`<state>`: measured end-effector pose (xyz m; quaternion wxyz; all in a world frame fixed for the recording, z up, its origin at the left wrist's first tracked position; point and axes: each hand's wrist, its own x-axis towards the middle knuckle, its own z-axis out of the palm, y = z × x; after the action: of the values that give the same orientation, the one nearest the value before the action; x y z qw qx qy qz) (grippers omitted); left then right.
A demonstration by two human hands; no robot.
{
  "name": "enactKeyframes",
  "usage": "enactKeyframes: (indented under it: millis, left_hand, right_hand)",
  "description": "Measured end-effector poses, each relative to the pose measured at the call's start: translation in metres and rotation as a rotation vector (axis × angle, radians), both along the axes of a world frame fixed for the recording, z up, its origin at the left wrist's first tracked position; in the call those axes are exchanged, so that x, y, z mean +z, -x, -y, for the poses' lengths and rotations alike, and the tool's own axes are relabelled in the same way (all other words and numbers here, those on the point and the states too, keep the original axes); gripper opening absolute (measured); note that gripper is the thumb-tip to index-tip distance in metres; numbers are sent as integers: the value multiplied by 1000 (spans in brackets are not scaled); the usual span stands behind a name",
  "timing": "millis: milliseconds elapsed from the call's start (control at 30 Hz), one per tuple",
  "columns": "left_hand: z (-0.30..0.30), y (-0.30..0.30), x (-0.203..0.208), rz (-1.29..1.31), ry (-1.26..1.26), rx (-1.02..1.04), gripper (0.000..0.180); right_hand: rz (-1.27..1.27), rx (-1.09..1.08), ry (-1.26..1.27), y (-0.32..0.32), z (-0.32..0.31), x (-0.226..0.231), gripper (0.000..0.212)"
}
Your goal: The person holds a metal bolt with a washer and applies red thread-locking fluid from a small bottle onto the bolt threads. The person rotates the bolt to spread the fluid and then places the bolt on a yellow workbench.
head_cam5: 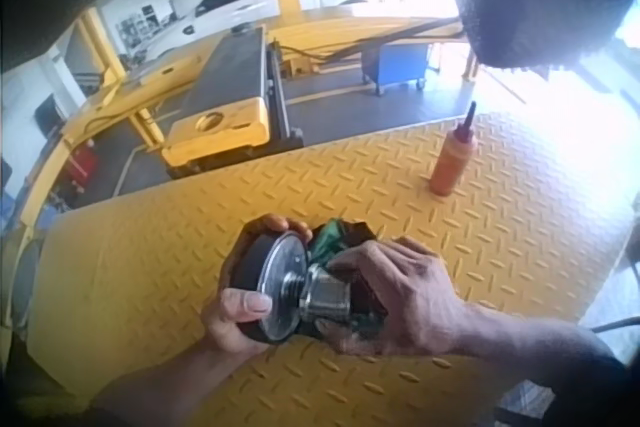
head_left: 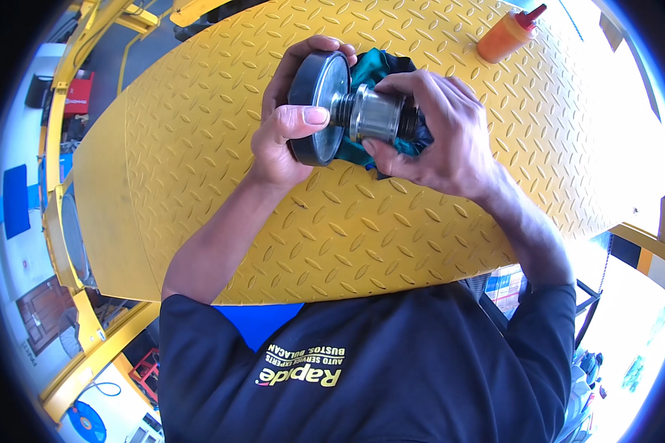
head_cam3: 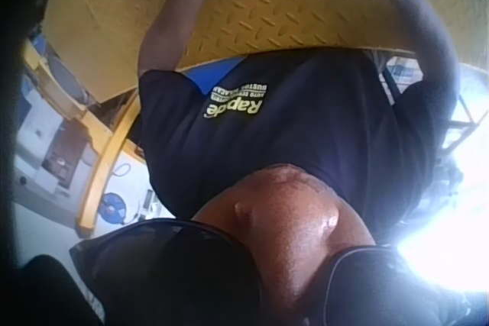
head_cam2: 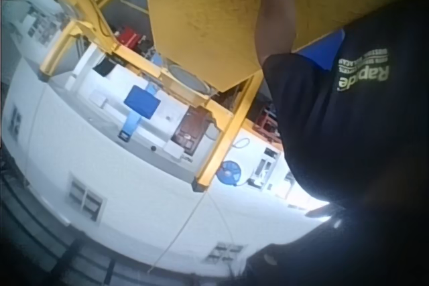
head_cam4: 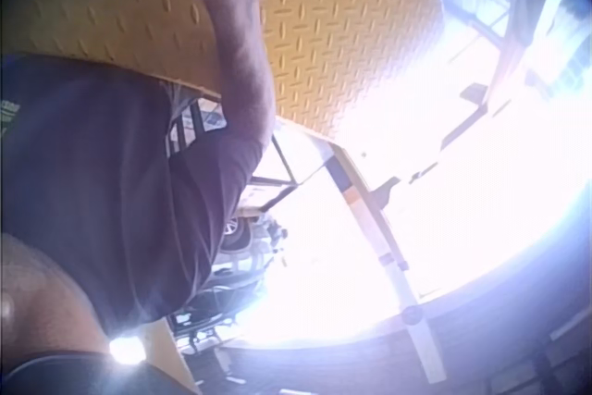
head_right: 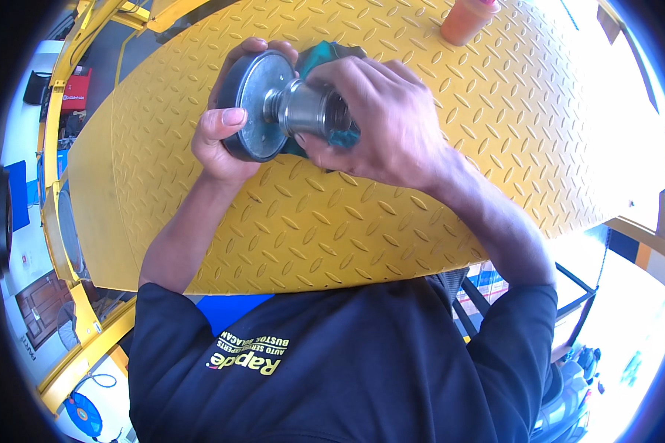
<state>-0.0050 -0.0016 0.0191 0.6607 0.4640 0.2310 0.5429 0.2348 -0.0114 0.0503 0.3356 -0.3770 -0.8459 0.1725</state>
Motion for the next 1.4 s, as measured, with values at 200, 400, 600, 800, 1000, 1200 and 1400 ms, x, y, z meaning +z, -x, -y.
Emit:
enactKeyframes:
  millis: [200, 400, 600, 800, 1000, 1200, 1400]
  left_hand:
    - [3, -2, 3, -6, 12, 13, 88]
    - [2, -3, 3, 122, 55, -17, 81]
    - [3, -1, 3, 1, 9, 5, 85]
    - [2, 0, 3, 65, 43, -6, 86]
    - [3, -5, 5, -45, -5, 34, 89]
    - [1, 0, 5, 142, 70, -15, 82]
    - [2, -1, 2, 139, 49, -3, 80]
  right_hand:
    - [-95, -11, 252, -1, 2, 6, 57]
    - [100, 11, -263, 0, 0, 1, 68]
    - [-121, -33, 479, 5, -4, 6, 61]
    - [144, 13, -317, 6, 3, 0, 73]
    - [-148, -87, 816, 4, -9, 10, 54]
    - [89, 22, -282, 6, -1, 8, 56]
    - [-153, -42, 747, 11, -5, 12, 45]
